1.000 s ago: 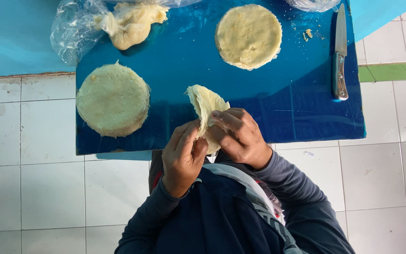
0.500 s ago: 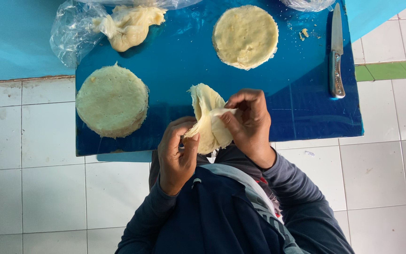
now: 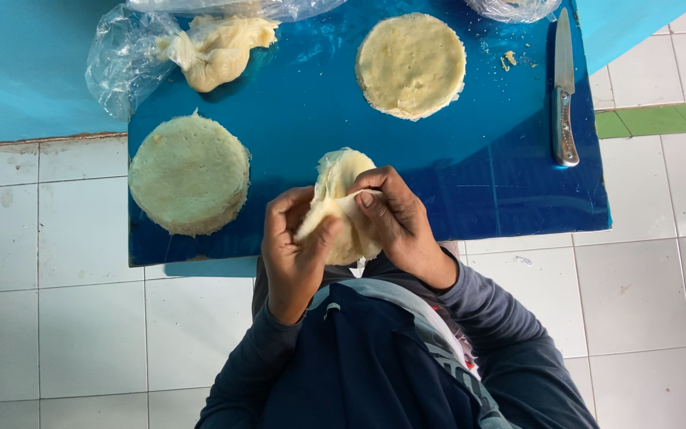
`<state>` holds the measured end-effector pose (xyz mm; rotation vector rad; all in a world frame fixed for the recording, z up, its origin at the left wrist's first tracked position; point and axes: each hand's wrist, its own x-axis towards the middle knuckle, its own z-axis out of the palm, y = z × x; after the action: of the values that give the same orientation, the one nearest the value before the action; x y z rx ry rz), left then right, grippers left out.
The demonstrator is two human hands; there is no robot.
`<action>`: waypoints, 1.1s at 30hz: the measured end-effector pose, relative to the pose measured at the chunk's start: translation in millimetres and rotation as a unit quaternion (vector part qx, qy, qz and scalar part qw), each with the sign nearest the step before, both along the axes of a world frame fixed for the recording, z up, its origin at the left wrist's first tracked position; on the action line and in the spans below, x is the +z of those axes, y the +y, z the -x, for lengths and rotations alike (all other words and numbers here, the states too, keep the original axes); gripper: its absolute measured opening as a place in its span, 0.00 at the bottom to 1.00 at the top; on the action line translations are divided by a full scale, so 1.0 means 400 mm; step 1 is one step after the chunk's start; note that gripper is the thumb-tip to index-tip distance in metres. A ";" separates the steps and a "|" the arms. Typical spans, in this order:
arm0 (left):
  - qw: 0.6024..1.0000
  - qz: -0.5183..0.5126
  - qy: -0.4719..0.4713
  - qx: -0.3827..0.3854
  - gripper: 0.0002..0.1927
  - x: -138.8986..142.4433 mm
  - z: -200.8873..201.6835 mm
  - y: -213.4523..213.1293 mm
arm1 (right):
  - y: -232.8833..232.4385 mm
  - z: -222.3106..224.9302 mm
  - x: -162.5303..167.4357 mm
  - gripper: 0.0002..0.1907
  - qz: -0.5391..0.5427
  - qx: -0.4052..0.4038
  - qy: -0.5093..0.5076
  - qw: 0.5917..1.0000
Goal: The person sits at a small blue table and stretches pieces of dough by hand, pulling each piece outward into a large thin sheet, then folds and stacks the stretched sheets onto round dough discs on the table. They repeat this with several dough pieces, occasionally repositioning the stacked discs and handling dough from plastic bags.
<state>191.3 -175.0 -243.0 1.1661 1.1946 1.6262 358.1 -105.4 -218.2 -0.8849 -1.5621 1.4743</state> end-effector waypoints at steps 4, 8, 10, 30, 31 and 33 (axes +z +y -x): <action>0.998 -0.009 0.046 0.040 0.14 0.002 -0.004 0.000 | 0.000 0.009 0.006 0.12 -0.077 -0.001 0.010 0.997; 0.998 -0.043 0.032 0.026 0.13 -0.002 0.001 -0.005 | 0.008 0.014 0.015 0.17 -0.167 -0.029 -0.066 0.983; 0.997 -0.044 0.042 0.041 0.12 -0.006 0.005 -0.007 | 0.022 0.008 0.019 0.13 -0.147 -0.055 -0.057 0.986; 0.966 -0.013 -0.244 0.083 0.13 -0.006 0.099 0.043 | 0.131 -0.111 0.045 0.08 0.182 -0.148 0.297 0.926; 0.963 -0.010 -0.253 0.092 0.13 -0.008 0.105 0.046 | 0.140 -0.130 0.047 0.10 0.171 -0.164 0.287 0.928; 0.962 0.010 -0.251 0.104 0.14 -0.013 0.114 0.048 | 0.167 -0.170 0.050 0.12 0.142 -0.217 0.265 0.928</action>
<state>145.7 -155.9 -248.1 0.5697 1.0164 1.9130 425.9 -38.7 -198.1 -0.8324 -0.7119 1.4657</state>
